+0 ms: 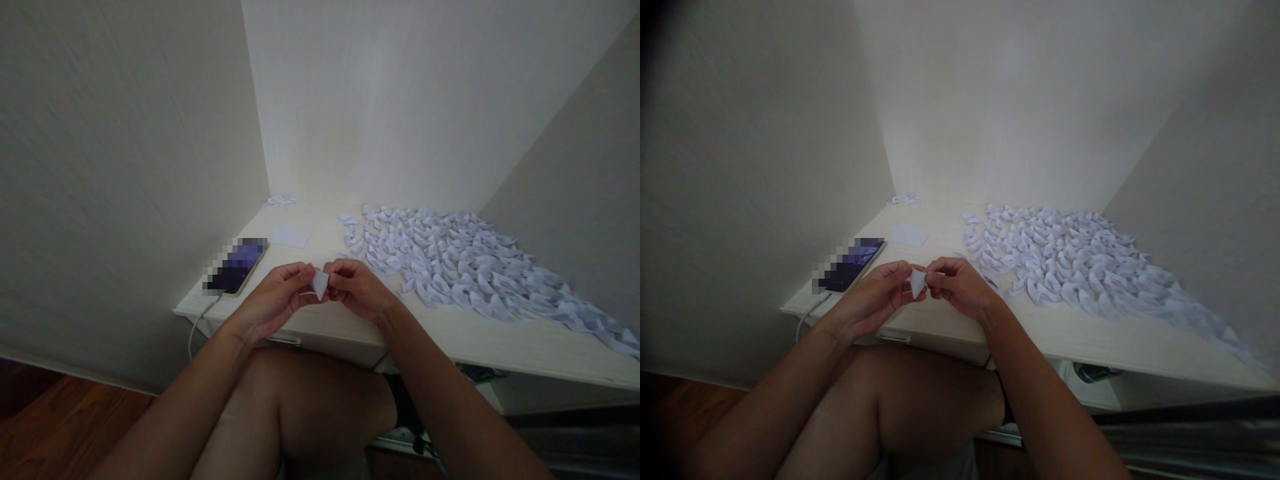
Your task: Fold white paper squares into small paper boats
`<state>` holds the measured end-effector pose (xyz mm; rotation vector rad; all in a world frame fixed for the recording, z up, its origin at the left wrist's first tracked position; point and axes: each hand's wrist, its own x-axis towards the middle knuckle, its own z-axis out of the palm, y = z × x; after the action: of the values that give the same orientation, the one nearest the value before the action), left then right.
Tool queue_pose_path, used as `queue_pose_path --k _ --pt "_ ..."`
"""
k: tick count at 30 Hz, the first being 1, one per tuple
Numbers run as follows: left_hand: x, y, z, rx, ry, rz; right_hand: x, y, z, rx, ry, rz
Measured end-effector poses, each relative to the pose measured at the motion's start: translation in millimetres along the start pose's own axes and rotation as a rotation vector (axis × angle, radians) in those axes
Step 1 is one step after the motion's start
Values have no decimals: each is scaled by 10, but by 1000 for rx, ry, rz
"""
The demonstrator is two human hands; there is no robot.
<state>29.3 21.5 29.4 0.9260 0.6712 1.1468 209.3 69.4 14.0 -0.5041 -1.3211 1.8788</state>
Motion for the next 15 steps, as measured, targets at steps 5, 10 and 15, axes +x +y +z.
queue_pose_path --k 5,10,15 --pt "17 -25 -70 131 34 165 28 -25 31 -32 87 -97" --pt "-23 58 -48 643 131 663 36 -22 43 -90 112 -208" --pt "-36 90 -90 799 71 831 10 -57 66 -228 95 -245"
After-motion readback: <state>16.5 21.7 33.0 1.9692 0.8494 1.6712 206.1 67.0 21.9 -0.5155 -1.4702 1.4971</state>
